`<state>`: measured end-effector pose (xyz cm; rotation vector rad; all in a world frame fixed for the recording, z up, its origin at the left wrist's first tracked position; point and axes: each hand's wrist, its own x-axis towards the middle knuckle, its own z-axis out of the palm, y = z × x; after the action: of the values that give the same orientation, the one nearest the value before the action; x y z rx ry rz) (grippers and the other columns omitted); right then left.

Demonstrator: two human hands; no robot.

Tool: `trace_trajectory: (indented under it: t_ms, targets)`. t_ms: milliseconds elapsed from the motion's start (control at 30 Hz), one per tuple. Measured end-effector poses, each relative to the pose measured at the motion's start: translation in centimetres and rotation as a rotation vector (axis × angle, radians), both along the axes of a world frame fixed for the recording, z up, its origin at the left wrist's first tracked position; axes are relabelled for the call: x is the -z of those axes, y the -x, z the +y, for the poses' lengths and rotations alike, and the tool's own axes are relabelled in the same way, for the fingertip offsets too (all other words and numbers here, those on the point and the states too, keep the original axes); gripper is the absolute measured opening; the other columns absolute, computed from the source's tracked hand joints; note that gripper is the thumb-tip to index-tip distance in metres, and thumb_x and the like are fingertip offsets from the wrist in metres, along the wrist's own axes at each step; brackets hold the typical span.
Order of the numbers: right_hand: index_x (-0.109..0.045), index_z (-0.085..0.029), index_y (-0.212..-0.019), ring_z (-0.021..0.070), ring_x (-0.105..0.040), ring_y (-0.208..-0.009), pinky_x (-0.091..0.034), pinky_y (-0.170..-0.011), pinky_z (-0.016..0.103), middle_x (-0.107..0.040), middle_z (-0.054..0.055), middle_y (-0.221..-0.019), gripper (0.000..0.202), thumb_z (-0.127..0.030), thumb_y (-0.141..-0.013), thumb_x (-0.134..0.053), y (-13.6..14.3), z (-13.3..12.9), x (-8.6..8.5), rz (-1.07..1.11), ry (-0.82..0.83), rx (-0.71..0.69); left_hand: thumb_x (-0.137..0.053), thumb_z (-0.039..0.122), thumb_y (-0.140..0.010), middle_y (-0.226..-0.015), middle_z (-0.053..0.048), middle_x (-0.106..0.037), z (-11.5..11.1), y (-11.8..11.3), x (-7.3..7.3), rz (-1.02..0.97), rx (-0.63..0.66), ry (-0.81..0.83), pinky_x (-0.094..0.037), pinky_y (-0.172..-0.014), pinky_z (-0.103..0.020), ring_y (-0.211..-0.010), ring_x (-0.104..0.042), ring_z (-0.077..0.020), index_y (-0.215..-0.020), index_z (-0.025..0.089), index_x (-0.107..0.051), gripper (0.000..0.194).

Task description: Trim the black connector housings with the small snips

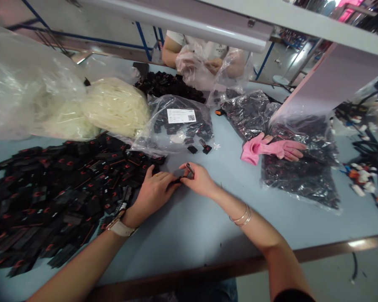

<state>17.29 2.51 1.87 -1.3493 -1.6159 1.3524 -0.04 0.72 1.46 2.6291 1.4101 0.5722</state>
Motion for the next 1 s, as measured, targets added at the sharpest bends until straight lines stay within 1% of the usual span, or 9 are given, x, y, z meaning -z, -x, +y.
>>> trace_trajectory:
  t_ms: [100, 233, 300, 400, 467, 533, 600, 767, 1000]
  targets:
    - [-0.059, -0.017, -0.092, 0.0058, -0.04, -0.05, -0.032, -0.048, 0.019, -0.046, -0.009, -0.06, 0.031, -0.014, -0.062, -0.061, 0.1, 0.4, 0.2, 0.028, 0.08, -0.037, -0.05, 0.023, -0.086, -0.075, -0.005, -0.068, 0.0, 0.0, 0.0, 0.013, 0.027, -0.028, -0.026, -0.1, -0.061, -0.074, -0.063, -0.0225, -0.076, 0.018, -0.06, 0.015]
    - [-0.06, -0.018, -0.091, 0.0056, -0.043, -0.051, -0.033, -0.049, 0.019, -0.05, -0.009, -0.06, 0.035, -0.013, -0.057, -0.068, -0.1, 0.7, 0.2, 0.126, 0.137, 0.021, -0.05, 0.024, -0.087, -0.076, -0.005, -0.068, 0.1, 0.0, 0.1, -0.002, 0.028, -0.017, -0.025, -0.1, -0.061, -0.074, -0.063, -0.0221, -0.077, 0.018, -0.061, 0.016]
    - [-0.061, -0.018, -0.088, 0.0042, -0.041, -0.048, -0.031, -0.046, 0.018, -0.052, -0.008, -0.062, 0.033, -0.021, -0.057, -0.073, -0.4, 0.8, 0.1, 0.243, 0.177, 0.088, -0.051, 0.026, -0.087, -0.077, -0.005, -0.068, 0.2, 0.0, 0.2, -0.015, 0.019, 0.0, -0.027, -0.099, -0.061, -0.076, -0.063, -0.0226, -0.079, 0.018, -0.061, 0.015]
    - [-0.061, -0.017, -0.075, 0.0024, -0.032, -0.039, -0.022, -0.038, 0.019, -0.055, -0.005, -0.062, 0.026, -0.041, -0.066, -0.067, -1.0, 1.2, 0.2, 0.493, 0.298, 0.216, -0.052, 0.027, -0.086, -0.079, -0.005, -0.068, 0.3, 0.1, 0.2, -0.029, 0.01, 0.028, -0.028, -0.099, -0.06, -0.079, -0.062, -0.0233, -0.08, 0.018, -0.061, 0.014]
    - [-0.058, -0.016, -0.064, 0.0044, -0.039, -0.04, -0.026, -0.038, 0.02, -0.059, -0.001, -0.064, 0.033, -0.048, -0.071, -0.058, -1.2, 1.4, 0.4, 0.636, 0.352, 0.289, -0.051, 0.027, -0.086, -0.08, -0.005, -0.067, 0.3, 0.1, 0.2, -0.029, 0.009, 0.042, -0.029, -0.099, -0.058, -0.08, -0.061, -0.0232, -0.08, 0.018, -0.06, 0.014]
    - [-0.056, -0.016, -0.057, 0.0089, -0.052, -0.051, -0.038, -0.045, 0.021, -0.063, 0.003, -0.068, 0.038, -0.049, -0.074, -0.053, -1.0, 1.3, 0.7, 0.707, 0.318, 0.33, -0.051, 0.029, -0.086, -0.079, -0.005, -0.066, 0.4, 0.2, 0.1, -0.018, 0.007, 0.047, -0.029, -0.1, -0.056, -0.079, -0.061, -0.0229, -0.078, 0.018, -0.06, 0.015]
    - [-0.057, -0.016, -0.055, 0.0101, -0.054, -0.055, -0.041, -0.048, 0.022, -0.061, 0.004, -0.065, 0.041, -0.05, -0.076, -0.049, -0.6, 1.1, 0.9, 0.695, 0.239, 0.356, -0.051, 0.03, -0.086, -0.078, -0.005, -0.065, 0.5, 0.2, -0.1, -0.001, 0.0, 0.047, -0.03, -0.1, -0.055, -0.078, -0.06, -0.0228, -0.077, 0.018, -0.059, 0.017]
    - [-0.056, -0.017, -0.058, 0.0053, -0.03, -0.036, -0.021, -0.036, 0.02, -0.041, -0.005, -0.043, 0.048, -0.059, -0.079, -0.045, 0.5, 0.0, 1.1, 0.458, 0.075, 0.367, -0.05, 0.03, -0.085, -0.076, -0.004, -0.064, 0.5, 0.2, -0.3, 0.02, -0.009, 0.05, -0.03, -0.101, -0.053, -0.078, -0.059, -0.0223, -0.077, 0.019, -0.059, 0.017]
    - [-0.05, -0.02, -0.065, 0.007, -0.035, -0.04, -0.025, -0.039, 0.021, -0.041, -0.005, -0.047, 0.046, -0.059, -0.085, -0.038, 0.5, -1.4, 1.5, 0.248, -0.17, 0.298, -0.05, 0.031, -0.085, -0.075, -0.005, -0.063, 0.5, 0.2, -0.1, 0.012, -0.017, 0.043, -0.03, -0.1, -0.054, -0.077, -0.058, -0.0225, -0.077, 0.018, -0.059, 0.018]
